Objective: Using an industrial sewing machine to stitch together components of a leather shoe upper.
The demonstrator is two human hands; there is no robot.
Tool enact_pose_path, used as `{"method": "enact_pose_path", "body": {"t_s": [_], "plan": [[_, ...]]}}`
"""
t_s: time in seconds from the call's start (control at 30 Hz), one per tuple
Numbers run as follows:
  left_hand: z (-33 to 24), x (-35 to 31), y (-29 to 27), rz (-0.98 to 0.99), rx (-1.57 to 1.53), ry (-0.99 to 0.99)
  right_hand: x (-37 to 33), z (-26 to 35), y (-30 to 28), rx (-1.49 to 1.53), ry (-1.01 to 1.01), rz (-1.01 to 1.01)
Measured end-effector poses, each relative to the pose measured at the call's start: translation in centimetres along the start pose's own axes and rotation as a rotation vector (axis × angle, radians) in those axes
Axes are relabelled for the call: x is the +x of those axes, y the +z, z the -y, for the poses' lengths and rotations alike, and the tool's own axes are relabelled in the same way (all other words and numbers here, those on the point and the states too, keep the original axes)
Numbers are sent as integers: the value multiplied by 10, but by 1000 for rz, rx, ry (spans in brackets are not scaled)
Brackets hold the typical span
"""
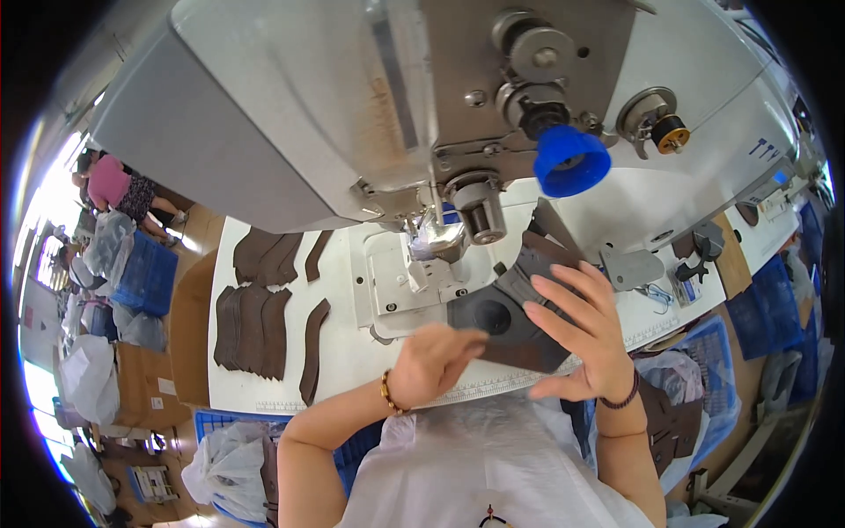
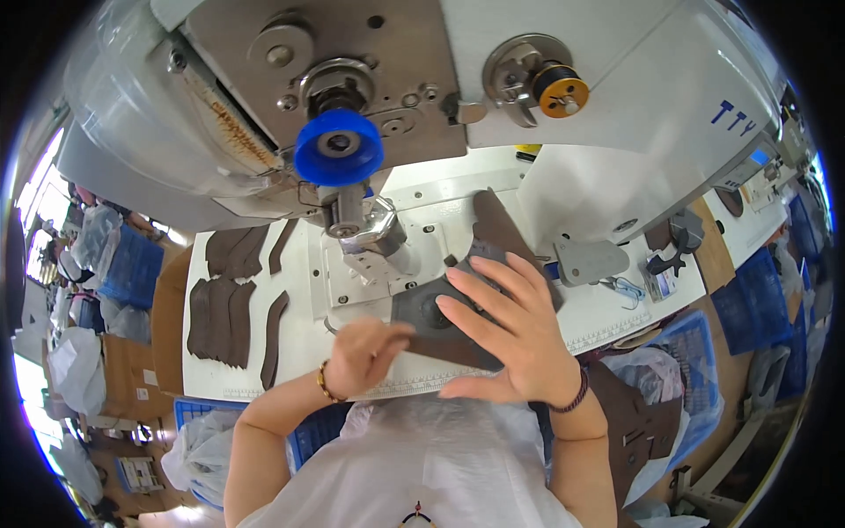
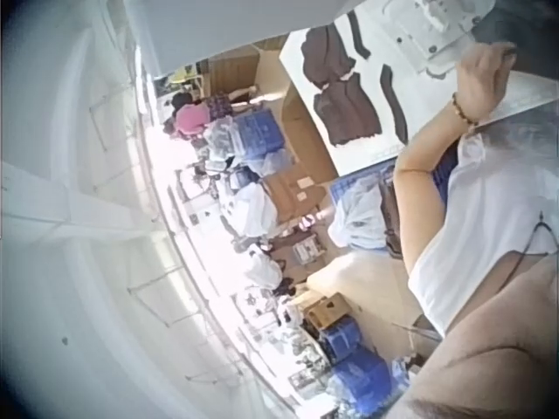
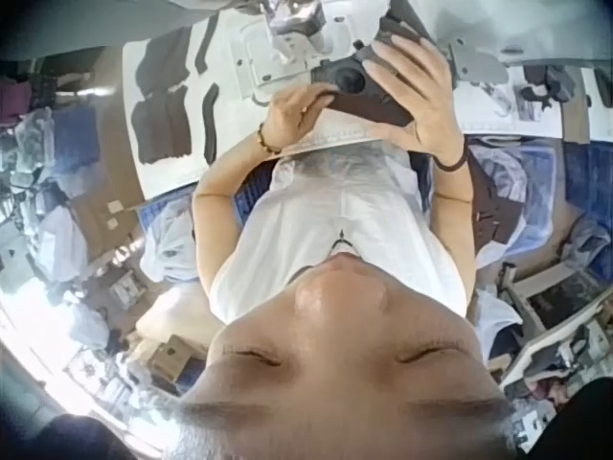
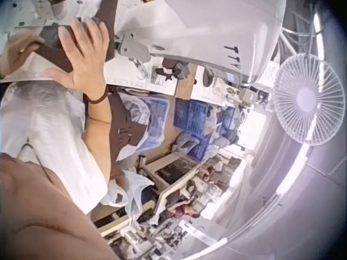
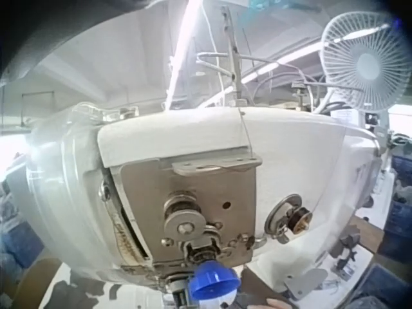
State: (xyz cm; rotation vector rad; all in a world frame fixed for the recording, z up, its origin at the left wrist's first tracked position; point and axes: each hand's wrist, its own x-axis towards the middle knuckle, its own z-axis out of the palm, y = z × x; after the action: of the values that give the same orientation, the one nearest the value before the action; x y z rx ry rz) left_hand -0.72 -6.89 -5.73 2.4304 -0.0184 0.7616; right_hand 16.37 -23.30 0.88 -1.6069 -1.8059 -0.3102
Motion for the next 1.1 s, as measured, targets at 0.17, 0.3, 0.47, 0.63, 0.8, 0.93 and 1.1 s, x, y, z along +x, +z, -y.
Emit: {"method": "enact_pose_path", "body": {"t_s": [0.17,0.3,0.47,0.63,0.8,0.93,1.1], "plan": [[-13,40,-4,-341,-176,-228,16,15,33,-82,213,-47],[4,26,-9,-237,-628,-448,25,4,52,-21,472,-77],[77,-64,-67,-233,362,-675,42,20,26,355,355,-158],[116,-111,-100,-161,525,-1058,76,18,14,351,368,-221],[135,-108,-111,-239,298,-1074,63,-56,68,200,419,-156],[143,-107,-117,-215,426,-931,62,-48,65,278,478,-125],[117,-66,-118,-557,276,-684,62,-37,64,67,378,-157]]}}
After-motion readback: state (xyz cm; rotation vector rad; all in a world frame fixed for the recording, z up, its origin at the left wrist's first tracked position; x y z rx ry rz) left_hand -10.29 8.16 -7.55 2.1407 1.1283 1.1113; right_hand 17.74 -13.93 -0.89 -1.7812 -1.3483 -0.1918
